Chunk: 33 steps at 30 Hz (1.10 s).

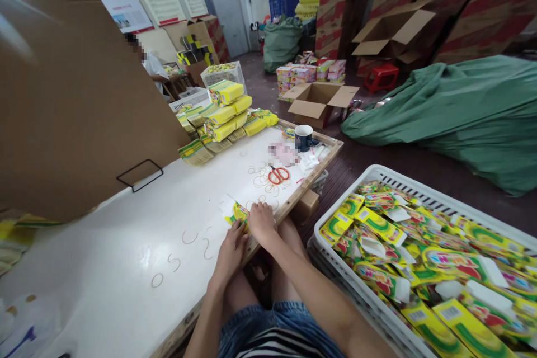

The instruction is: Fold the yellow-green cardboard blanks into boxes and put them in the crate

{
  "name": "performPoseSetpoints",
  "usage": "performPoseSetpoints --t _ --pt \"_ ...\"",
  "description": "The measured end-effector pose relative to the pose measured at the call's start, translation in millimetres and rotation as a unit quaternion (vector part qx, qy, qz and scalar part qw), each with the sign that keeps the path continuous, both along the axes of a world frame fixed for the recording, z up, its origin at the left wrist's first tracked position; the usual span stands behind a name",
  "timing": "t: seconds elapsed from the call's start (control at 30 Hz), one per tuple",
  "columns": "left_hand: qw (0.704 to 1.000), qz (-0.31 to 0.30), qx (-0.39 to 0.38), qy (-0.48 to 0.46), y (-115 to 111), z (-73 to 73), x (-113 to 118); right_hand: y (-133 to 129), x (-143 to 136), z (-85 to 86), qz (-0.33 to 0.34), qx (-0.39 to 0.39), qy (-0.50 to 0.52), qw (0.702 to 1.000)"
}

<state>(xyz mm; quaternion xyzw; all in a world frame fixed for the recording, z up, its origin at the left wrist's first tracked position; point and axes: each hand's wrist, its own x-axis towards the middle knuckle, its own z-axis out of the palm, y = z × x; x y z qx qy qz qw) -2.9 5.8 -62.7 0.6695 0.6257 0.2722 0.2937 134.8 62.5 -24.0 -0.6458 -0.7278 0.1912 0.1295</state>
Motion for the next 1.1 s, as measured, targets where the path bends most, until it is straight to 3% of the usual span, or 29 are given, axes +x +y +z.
performPoseSetpoints --t 0.17,0.3,0.53,0.77,0.97,1.1 --pt "0.999 -0.005 -0.03 -0.022 -9 5.1 -6 -7 4 4.8 0.0 0.015 0.003 1.0" --pt "0.997 0.007 -0.068 -0.029 -17 12.3 -9 -13 0 3.7 0.01 -0.016 0.001 1.0" --pt "0.997 0.005 -0.053 -0.052 -22 21.9 -6 -18 -14 4.4 0.009 -0.045 0.006 0.999" --pt "0.997 0.066 -0.028 -0.039 -23 8.2 -21 -5 -7 -6.3 0.01 -0.005 0.005 1.0" --pt "0.997 0.059 -0.037 -0.013 -24 4.4 -30 28 17 -5.2 -0.071 0.037 -0.011 0.997" --pt "0.998 0.055 -0.024 0.0 -23 4.8 -27 17 6 0.4 -0.032 0.059 -0.004 0.998"
